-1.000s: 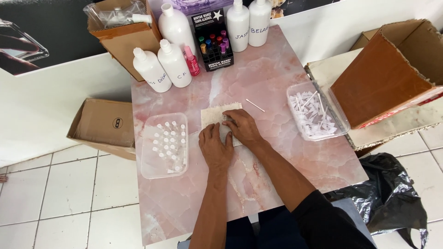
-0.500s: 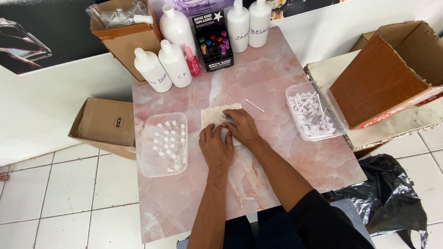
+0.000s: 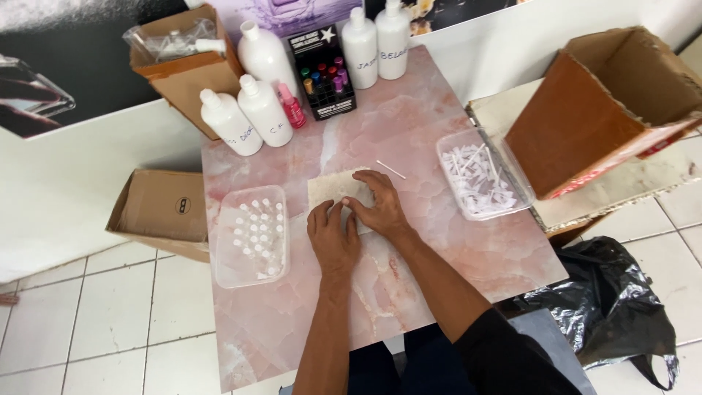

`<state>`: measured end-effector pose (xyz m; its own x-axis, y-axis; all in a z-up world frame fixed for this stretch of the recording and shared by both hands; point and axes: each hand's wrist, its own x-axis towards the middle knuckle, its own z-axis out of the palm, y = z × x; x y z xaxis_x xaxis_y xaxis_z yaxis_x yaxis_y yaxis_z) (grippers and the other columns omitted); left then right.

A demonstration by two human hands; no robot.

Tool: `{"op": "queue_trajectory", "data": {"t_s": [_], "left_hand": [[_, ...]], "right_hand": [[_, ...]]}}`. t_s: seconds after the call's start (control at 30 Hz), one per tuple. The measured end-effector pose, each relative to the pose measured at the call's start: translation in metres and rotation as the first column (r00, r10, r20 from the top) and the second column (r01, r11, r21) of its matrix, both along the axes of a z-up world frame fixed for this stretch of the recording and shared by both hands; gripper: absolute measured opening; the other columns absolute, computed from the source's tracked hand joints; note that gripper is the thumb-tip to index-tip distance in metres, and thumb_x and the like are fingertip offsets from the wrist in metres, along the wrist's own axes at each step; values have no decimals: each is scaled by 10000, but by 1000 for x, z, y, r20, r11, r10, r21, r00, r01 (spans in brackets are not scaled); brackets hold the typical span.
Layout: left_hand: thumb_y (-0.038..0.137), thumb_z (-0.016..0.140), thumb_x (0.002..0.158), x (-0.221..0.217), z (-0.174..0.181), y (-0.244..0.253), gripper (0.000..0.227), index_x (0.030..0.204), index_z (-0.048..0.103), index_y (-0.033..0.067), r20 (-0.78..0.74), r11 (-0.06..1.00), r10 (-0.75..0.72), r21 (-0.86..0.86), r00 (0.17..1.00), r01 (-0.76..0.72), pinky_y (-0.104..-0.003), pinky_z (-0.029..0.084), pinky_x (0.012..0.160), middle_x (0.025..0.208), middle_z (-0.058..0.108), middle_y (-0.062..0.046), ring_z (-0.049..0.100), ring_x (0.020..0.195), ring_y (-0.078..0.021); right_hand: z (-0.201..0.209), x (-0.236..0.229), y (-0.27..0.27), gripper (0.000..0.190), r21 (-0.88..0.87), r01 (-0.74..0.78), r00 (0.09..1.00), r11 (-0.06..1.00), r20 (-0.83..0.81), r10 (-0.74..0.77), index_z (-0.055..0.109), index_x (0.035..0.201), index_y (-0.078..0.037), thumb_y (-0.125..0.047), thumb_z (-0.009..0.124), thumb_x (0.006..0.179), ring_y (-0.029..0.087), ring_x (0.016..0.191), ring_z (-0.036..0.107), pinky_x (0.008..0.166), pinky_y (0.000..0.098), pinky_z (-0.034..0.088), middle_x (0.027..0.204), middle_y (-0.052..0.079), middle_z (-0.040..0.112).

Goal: Assembling small plastic perfume tester vials by inserting caps into the tubes on a counter.

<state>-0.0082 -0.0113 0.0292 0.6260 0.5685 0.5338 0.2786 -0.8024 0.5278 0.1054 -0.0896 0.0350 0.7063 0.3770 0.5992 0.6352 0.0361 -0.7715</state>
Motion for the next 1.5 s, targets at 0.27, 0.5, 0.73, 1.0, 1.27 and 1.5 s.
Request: {"op": "queue_trajectory", "data": {"t_s": [0.27, 0.5, 0.73, 1.0, 1.27, 1.5], "left_hand": [[48, 735, 887, 2, 9, -20, 102, 985, 760, 44, 256, 968, -238, 148, 937, 205, -386, 509, 976, 1037, 674, -78, 658, 1054, -247], [-30, 723, 876, 32, 33, -75, 111, 969, 766, 14, 474, 933, -311, -13, 824, 359, -394, 574, 839, 975, 706, -120, 701, 923, -297], [9, 604, 909, 103, 36, -122, 256, 1140, 713, 30, 300, 845, -504, -23, 810, 534, -461, 515, 971, 1157, 658, -185, 636, 1143, -401], [-24, 640, 754, 142, 11, -158, 334, 1075, 718, -74, -21, 852, -491, 199, 871, 484, -392, 322, 1244, 1028, 720, -234, 664, 1165, -362], [20, 652, 807, 148, -4, -169, 354, 1153, 709, -30, -97, 902, -427, 22, 899, 431, -462, 380, 1186, 1118, 694, -210, 564, 1313, -368], [60, 682, 811, 148, 14, -171, 404, 1214, 693, 91, -231, 921, -382, -20, 895, 388, -644, 307, 1189, 1238, 672, -110, 488, 1397, -332]], "right_hand": [[16, -28, -52, 254, 16, 69, 997, 997, -37, -69, 765, 1107, -57, -108, 826, 866, 318, 1086, 700, 913, 408, 560, 1123, 144, 747], [64, -27, -103, 108, 78, 83, 994, 993, 60, -88, 778, 974, -41, 2, 748, 880, 372, 1006, 731, 872, 435, 578, 1048, 176, 760], [62, 72, -178, 193, -271, 277, 958, 922, 153, -243, 783, 970, -49, 101, 758, 852, 303, 836, 744, 720, 373, 609, 924, 127, 754], [67, 102, -181, 239, -868, 5, 910, 497, -203, -363, 828, 1062, -159, -123, 711, 857, 430, 987, 729, 893, 555, 571, 985, 190, 778], [71, 97, -184, 250, -869, 16, 933, 495, -165, -319, 827, 1074, -174, -86, 679, 893, 434, 986, 733, 884, 548, 574, 982, 184, 783], [69, 104, -193, 185, -808, 148, 932, 570, -78, -353, 816, 1054, -241, -173, 716, 914, 367, 1027, 715, 889, 493, 585, 1007, 105, 777]]}}
